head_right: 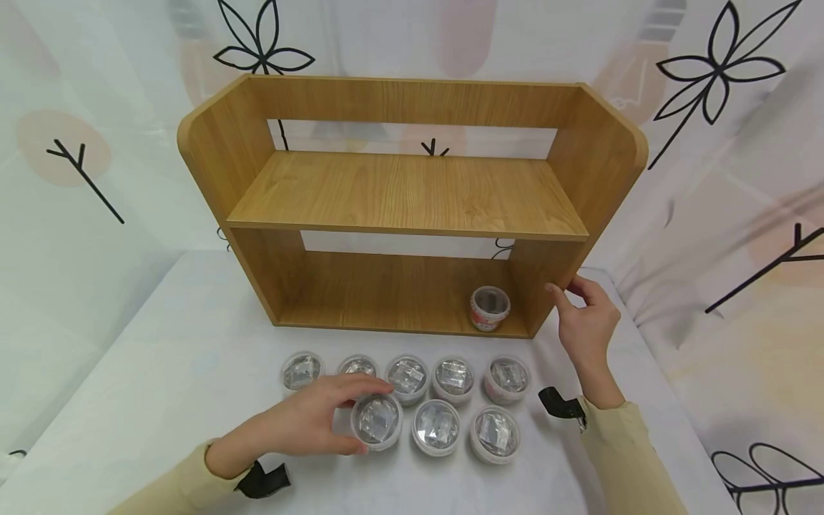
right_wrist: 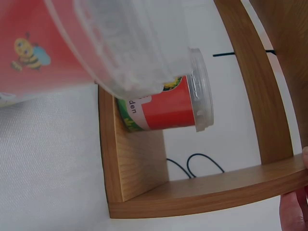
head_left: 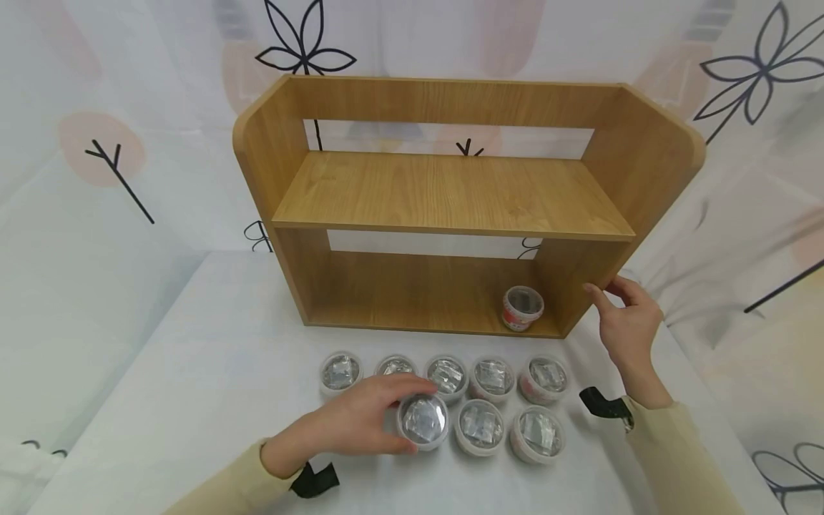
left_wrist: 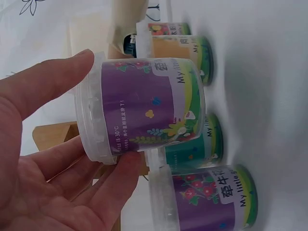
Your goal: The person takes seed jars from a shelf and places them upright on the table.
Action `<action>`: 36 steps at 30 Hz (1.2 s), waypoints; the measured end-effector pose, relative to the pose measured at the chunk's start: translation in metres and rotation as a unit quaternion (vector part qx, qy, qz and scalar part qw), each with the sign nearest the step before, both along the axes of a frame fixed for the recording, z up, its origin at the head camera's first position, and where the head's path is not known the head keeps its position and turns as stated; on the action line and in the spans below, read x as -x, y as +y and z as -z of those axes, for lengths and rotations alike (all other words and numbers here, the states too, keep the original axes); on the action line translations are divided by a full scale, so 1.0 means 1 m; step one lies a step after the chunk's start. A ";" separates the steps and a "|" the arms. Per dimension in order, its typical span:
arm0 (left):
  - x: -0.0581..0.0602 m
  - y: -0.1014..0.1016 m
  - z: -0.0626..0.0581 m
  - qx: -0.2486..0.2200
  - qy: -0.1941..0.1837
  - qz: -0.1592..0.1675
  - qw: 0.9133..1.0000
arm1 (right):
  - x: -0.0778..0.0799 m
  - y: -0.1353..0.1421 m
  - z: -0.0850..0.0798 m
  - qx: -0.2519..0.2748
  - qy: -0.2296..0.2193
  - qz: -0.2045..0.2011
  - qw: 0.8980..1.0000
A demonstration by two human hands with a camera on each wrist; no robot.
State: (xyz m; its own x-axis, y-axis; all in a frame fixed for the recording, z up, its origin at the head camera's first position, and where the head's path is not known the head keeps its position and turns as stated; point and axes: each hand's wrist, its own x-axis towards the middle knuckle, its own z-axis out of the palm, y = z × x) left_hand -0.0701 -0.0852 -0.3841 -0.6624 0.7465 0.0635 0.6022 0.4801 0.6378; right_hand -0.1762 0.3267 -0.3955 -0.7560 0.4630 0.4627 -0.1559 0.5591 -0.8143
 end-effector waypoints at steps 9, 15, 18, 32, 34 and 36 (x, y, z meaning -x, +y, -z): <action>-0.008 0.006 0.015 0.020 0.070 0.037 0.997 | -0.001 -0.001 -0.002 0.003 -0.015 0.000 1.000; -0.013 0.009 0.019 0.051 0.077 0.052 0.994 | -0.001 -0.002 -0.002 0.002 -0.018 0.002 1.000; -0.014 0.009 0.019 0.058 0.068 0.050 0.995 | -0.002 -0.002 -0.002 0.000 -0.023 0.005 1.000; -0.017 0.003 0.019 0.076 0.163 0.074 0.981 | -0.002 -0.002 -0.001 -0.006 -0.013 0.007 1.000; -0.016 0.003 0.018 0.078 0.173 0.081 0.978 | -0.002 -0.002 -0.001 -0.006 -0.011 0.007 1.000; -0.016 0.003 0.016 0.075 0.181 0.086 0.977 | -0.002 -0.002 -0.002 -0.005 -0.013 0.008 1.000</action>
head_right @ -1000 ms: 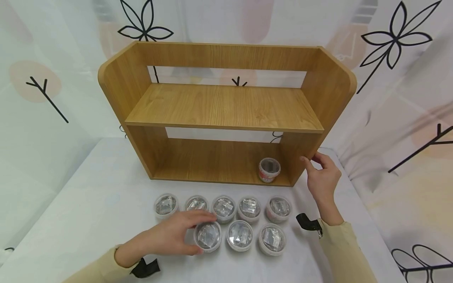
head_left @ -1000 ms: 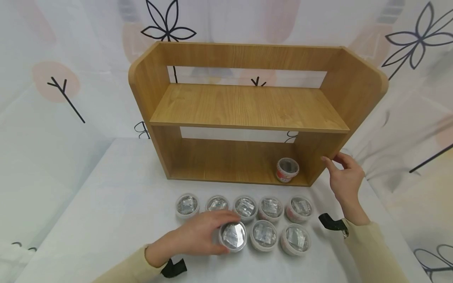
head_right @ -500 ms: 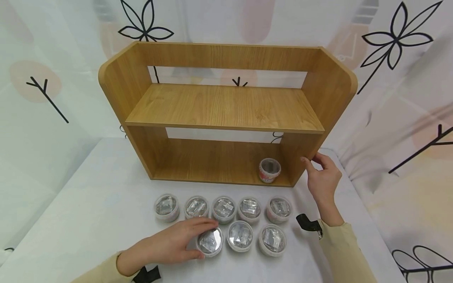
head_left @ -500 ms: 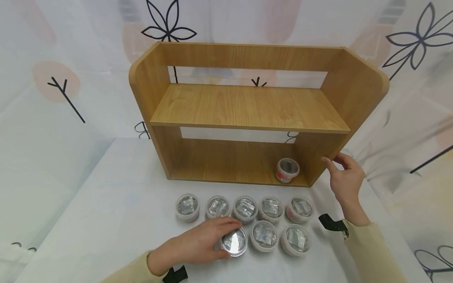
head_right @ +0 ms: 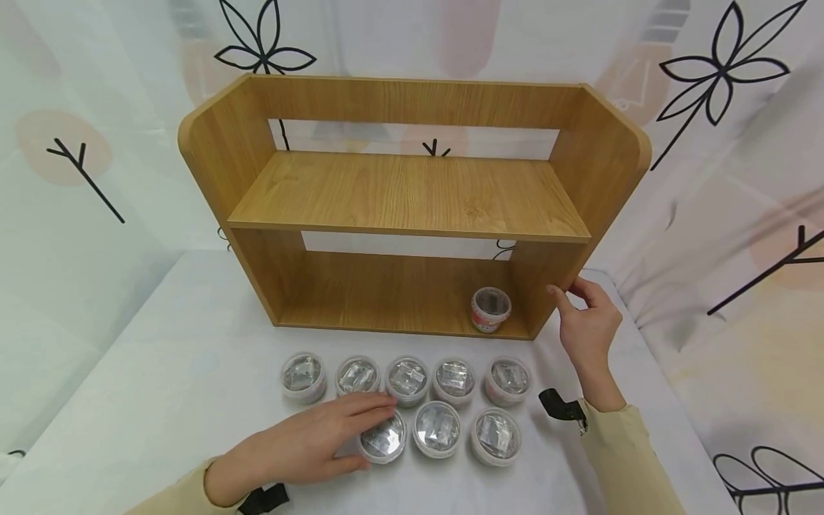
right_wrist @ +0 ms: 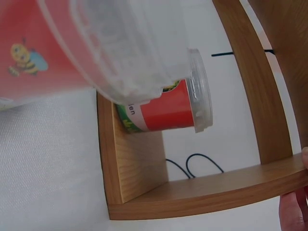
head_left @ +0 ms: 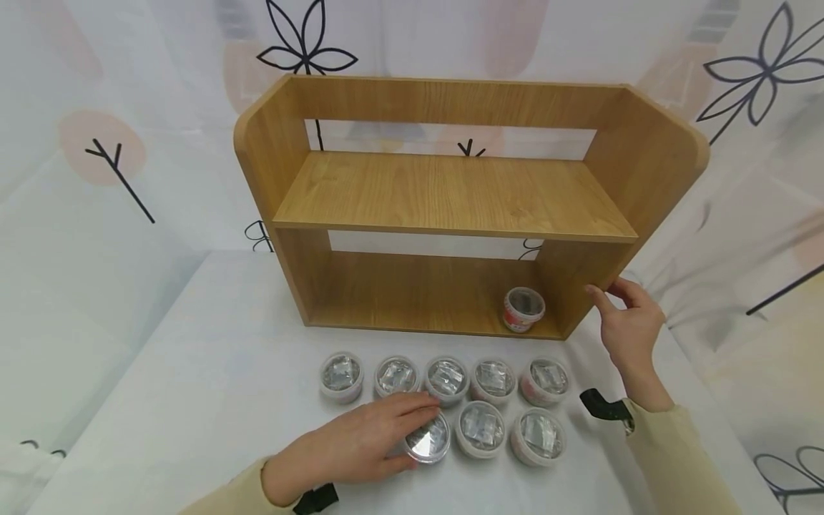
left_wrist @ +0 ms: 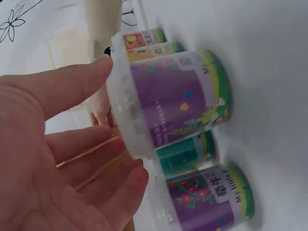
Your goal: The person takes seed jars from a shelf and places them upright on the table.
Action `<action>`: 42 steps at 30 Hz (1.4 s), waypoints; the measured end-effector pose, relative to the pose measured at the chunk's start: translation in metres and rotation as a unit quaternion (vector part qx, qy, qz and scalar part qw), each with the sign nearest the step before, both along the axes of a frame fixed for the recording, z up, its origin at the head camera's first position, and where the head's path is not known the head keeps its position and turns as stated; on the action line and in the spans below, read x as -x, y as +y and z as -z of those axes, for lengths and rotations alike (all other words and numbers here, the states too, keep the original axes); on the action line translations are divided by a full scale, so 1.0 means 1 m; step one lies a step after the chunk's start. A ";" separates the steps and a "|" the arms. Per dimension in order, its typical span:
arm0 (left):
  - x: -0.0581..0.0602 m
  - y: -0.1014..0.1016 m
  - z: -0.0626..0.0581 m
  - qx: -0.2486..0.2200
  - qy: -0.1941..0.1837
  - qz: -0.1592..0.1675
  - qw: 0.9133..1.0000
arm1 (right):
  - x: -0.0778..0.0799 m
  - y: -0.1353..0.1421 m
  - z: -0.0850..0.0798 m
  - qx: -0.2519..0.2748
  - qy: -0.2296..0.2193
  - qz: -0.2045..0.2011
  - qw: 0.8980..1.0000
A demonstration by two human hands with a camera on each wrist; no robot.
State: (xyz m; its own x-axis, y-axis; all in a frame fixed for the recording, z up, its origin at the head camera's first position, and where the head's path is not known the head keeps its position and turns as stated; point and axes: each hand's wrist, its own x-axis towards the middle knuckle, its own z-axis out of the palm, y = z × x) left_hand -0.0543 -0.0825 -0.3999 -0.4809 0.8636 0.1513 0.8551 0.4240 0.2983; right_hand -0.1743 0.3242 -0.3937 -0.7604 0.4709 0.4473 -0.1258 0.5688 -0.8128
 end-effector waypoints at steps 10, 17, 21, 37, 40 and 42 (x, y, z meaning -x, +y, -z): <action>0.022 0.004 -0.018 -0.026 -0.039 -0.003 0.999 | 0.000 -0.001 -0.001 0.009 -0.027 0.002 1.000; 0.059 0.016 -0.042 -0.067 -0.097 -0.009 0.993 | 0.000 -0.002 -0.004 0.011 -0.025 0.001 1.000; 0.083 0.030 -0.051 -0.099 -0.125 -0.006 0.987 | 0.000 -0.002 -0.004 0.016 -0.025 -0.001 1.000; 0.173 0.105 -0.057 -0.122 -0.185 -0.055 0.974 | -0.002 -0.001 -0.004 0.012 -0.016 -0.002 1.000; 0.186 0.119 -0.051 -0.119 -0.213 -0.073 0.967 | -0.002 -0.001 -0.003 0.009 -0.008 -0.004 1.000; 0.193 0.128 -0.047 -0.121 -0.239 -0.081 0.960 | -0.001 -0.001 -0.004 0.008 -0.009 -0.004 1.000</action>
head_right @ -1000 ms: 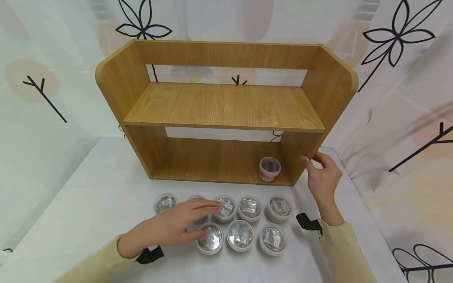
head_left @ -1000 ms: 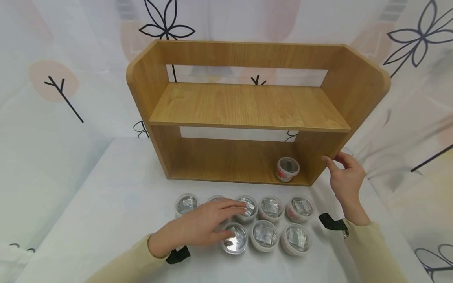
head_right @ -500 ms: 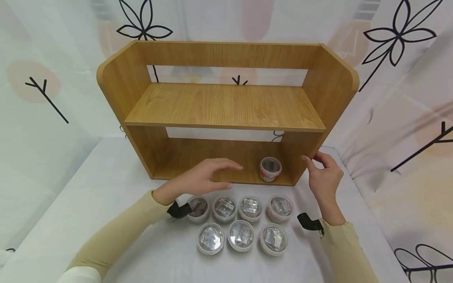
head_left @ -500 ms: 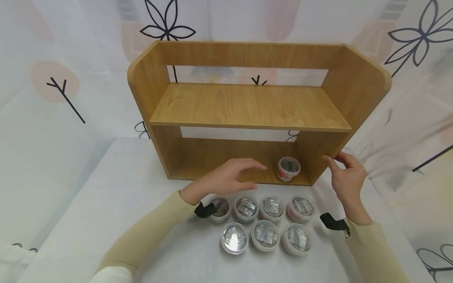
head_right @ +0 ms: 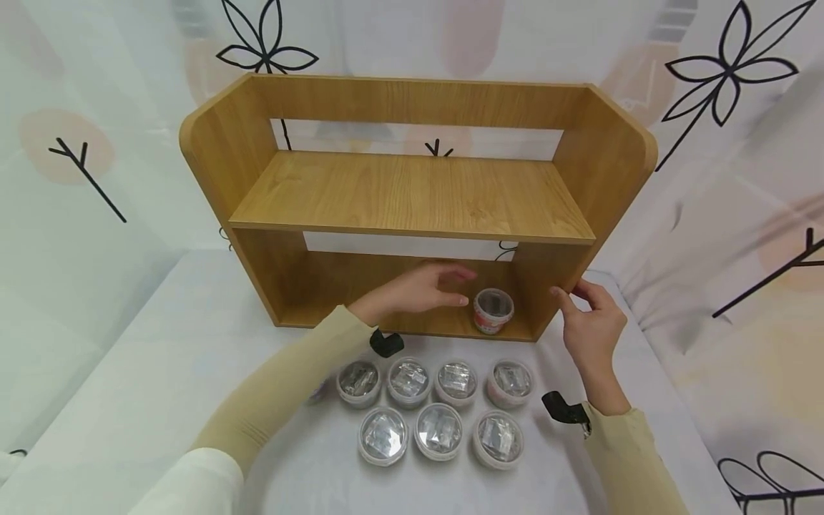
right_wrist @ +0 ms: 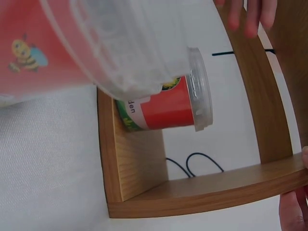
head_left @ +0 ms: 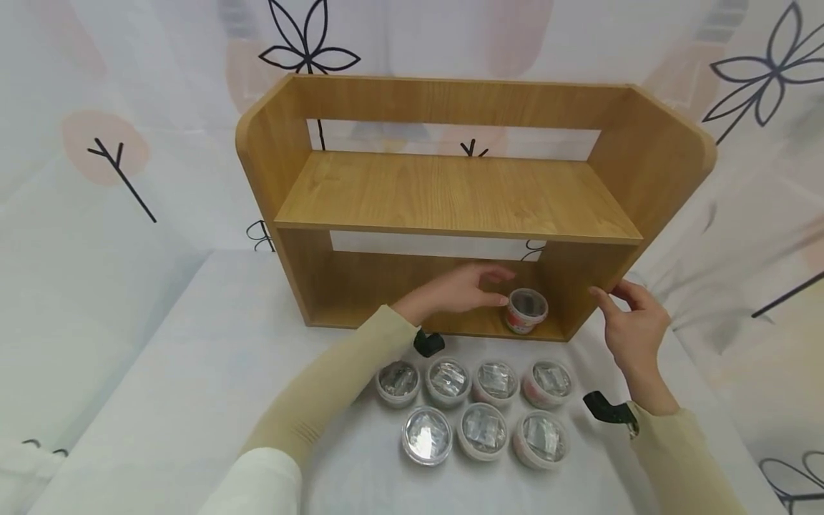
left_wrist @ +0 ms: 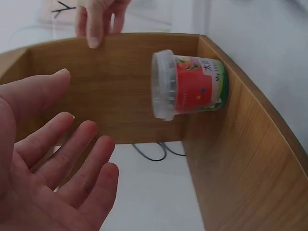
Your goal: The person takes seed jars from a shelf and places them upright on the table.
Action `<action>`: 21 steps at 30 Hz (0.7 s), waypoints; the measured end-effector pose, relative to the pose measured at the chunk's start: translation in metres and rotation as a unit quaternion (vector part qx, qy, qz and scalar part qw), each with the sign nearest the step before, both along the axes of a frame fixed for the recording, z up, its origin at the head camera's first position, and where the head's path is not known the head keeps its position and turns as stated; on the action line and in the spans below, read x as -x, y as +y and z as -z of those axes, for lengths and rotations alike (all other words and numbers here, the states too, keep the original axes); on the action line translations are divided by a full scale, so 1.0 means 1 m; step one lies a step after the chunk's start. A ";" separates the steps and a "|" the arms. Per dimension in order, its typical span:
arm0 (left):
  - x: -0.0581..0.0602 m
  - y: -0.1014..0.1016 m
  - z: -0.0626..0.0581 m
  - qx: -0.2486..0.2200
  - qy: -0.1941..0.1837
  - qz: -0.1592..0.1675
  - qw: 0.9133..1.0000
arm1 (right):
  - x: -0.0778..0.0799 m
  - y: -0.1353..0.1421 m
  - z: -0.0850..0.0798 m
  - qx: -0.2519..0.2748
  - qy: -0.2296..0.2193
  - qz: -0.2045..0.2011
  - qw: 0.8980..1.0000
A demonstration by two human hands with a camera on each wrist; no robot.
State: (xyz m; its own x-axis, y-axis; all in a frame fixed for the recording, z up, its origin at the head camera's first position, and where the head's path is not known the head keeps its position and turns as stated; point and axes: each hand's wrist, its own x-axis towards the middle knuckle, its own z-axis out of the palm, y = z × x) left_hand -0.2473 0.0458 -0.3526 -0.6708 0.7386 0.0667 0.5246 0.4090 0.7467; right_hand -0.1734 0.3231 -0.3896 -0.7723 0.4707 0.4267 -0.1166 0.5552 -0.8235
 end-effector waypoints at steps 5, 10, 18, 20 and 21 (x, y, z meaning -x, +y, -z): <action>0.013 0.018 0.010 0.003 -0.043 -0.009 0.999 | 0.001 0.000 0.002 0.002 0.003 0.000 1.000; 0.025 0.031 0.018 0.004 -0.066 -0.014 0.998 | 0.003 0.000 0.004 0.005 0.022 -0.001 1.000; 0.031 0.050 0.031 0.007 -0.084 0.014 0.996 | 0.003 -0.001 0.002 0.014 0.007 0.002 1.000; 0.031 0.053 0.035 0.008 -0.091 0.023 0.996 | 0.003 -0.001 0.002 0.015 0.005 0.003 1.000; 0.031 0.054 0.037 0.008 -0.095 0.027 0.995 | 0.003 -0.002 0.002 0.015 0.006 0.004 1.000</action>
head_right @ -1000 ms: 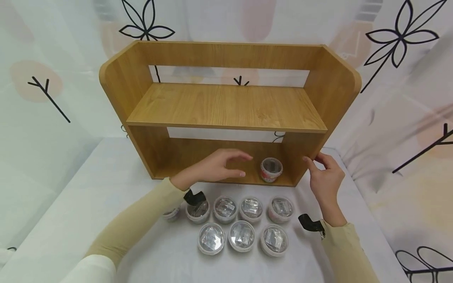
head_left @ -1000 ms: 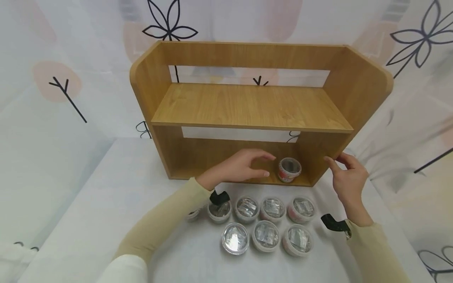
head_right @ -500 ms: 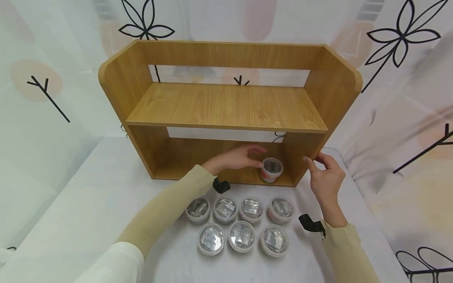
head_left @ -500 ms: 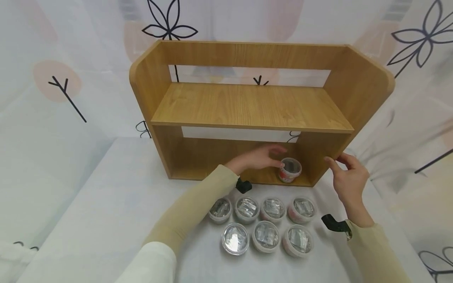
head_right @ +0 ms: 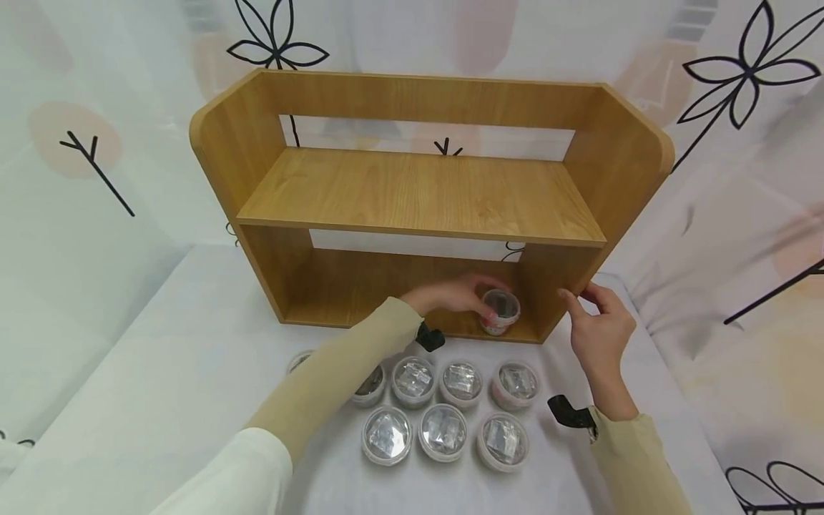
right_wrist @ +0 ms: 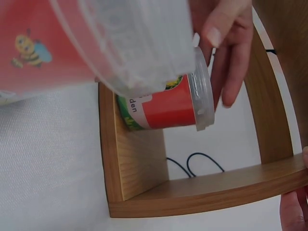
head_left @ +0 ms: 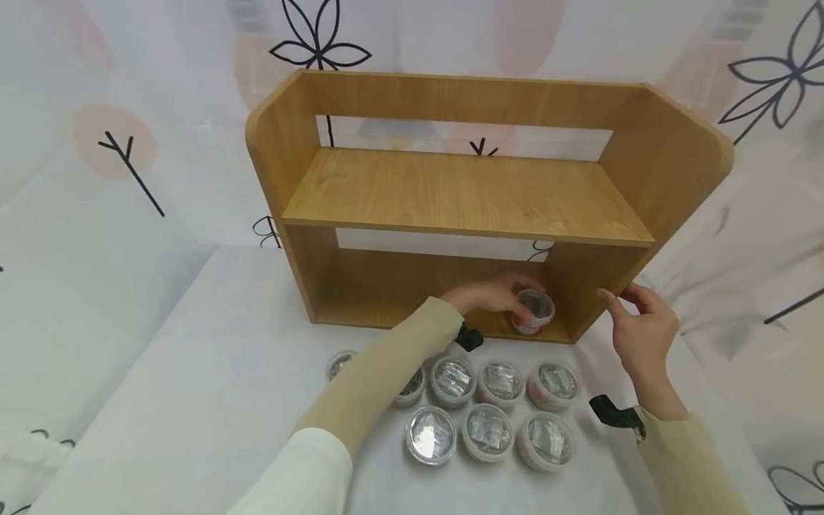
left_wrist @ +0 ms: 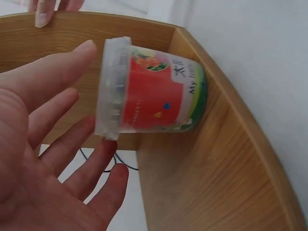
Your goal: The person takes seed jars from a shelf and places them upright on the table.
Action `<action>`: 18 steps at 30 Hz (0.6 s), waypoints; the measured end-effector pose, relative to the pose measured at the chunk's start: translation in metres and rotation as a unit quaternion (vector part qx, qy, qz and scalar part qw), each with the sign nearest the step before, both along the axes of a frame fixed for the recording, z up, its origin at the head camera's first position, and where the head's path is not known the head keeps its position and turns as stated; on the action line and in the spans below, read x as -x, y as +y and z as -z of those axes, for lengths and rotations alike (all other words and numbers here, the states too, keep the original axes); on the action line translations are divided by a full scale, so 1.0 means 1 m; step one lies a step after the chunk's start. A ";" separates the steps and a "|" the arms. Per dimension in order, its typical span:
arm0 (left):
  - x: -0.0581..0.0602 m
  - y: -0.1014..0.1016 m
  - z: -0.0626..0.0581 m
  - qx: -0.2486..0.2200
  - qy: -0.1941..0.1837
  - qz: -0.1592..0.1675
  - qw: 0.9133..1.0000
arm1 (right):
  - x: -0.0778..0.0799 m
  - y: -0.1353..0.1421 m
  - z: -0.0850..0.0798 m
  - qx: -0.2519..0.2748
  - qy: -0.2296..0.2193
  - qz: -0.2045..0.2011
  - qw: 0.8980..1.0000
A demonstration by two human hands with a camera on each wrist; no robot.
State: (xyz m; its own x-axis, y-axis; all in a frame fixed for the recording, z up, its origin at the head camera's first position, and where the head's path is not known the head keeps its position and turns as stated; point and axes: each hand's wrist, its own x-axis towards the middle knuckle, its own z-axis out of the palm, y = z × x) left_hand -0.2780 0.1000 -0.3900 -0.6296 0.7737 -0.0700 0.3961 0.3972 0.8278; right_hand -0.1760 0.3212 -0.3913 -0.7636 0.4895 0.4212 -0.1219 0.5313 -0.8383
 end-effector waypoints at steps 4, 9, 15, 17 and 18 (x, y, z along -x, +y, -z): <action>0.000 0.002 0.008 -0.009 -0.025 0.006 1.000 | 0.001 -0.001 0.002 0.010 0.009 -0.004 1.000; -0.002 0.005 0.009 0.000 -0.027 -0.004 1.000 | 0.001 0.000 0.002 0.006 0.015 -0.005 1.000; -0.003 0.005 0.007 0.019 -0.009 -0.014 1.000 | 0.000 0.000 0.002 -0.001 0.007 -0.003 1.000; -0.003 0.006 0.006 0.019 -0.007 -0.020 1.000 | -0.001 -0.001 0.001 -0.003 0.000 0.000 1.000; -0.003 0.006 0.006 0.019 -0.007 -0.022 1.000 | -0.001 0.000 0.001 -0.002 -0.002 0.000 1.000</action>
State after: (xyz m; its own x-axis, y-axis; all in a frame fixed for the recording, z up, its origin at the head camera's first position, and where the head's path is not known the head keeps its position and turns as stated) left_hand -0.2746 0.1058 -0.3964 -0.6621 0.7417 -0.1073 0.3657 0.4446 0.8177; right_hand -0.1750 0.3209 -0.3925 -0.7647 0.4878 0.4211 -0.1191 0.5353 -0.8362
